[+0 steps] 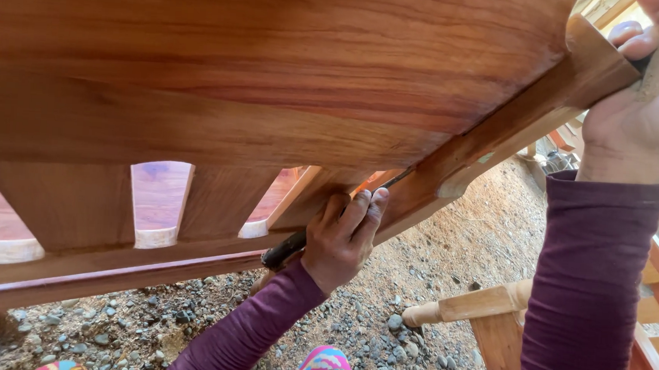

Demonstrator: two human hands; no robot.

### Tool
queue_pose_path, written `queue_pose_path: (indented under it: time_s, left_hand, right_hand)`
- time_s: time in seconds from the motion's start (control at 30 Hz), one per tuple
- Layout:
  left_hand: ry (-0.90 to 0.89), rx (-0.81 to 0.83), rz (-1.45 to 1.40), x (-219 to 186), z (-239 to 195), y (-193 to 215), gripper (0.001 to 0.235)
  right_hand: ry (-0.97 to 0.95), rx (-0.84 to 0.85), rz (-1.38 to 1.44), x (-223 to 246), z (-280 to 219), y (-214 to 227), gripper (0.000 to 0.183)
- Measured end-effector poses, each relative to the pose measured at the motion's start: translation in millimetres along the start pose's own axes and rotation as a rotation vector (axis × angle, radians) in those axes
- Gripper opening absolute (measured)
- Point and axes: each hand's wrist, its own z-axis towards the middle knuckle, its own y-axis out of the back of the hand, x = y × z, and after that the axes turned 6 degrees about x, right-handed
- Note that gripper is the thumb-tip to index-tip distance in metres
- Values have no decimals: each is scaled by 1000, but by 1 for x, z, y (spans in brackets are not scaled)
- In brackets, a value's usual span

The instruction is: The person kneels on the ground applying wood stain to the underside and rails of an unfinished wooden chair frame. They hold a small wood block loaded with stain in one hand and use a brush to spread the stain along the frame rails, working around the chair.

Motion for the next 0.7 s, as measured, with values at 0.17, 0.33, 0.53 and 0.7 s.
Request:
queue_pose_path:
  time_s: [0.17, 0.33, 0.53, 0.7]
  left_hand:
    - [71, 48, -88, -7, -12, 7, 59]
    - [97, 54, -88, -11, -7, 12, 69]
    - [96, 72, -106, -13, -10, 8, 74]
    - [91, 91, -107, -11, -10, 3, 77]
  right_hand:
    - [15, -51, 24, 9, 2, -19, 47]
    - [-9, -61, 54, 14, 1, -24, 41]
    - [-7, -41, 84, 13, 0, -22, 49]
    - [10, -49, 56, -1, 2, -3, 60]
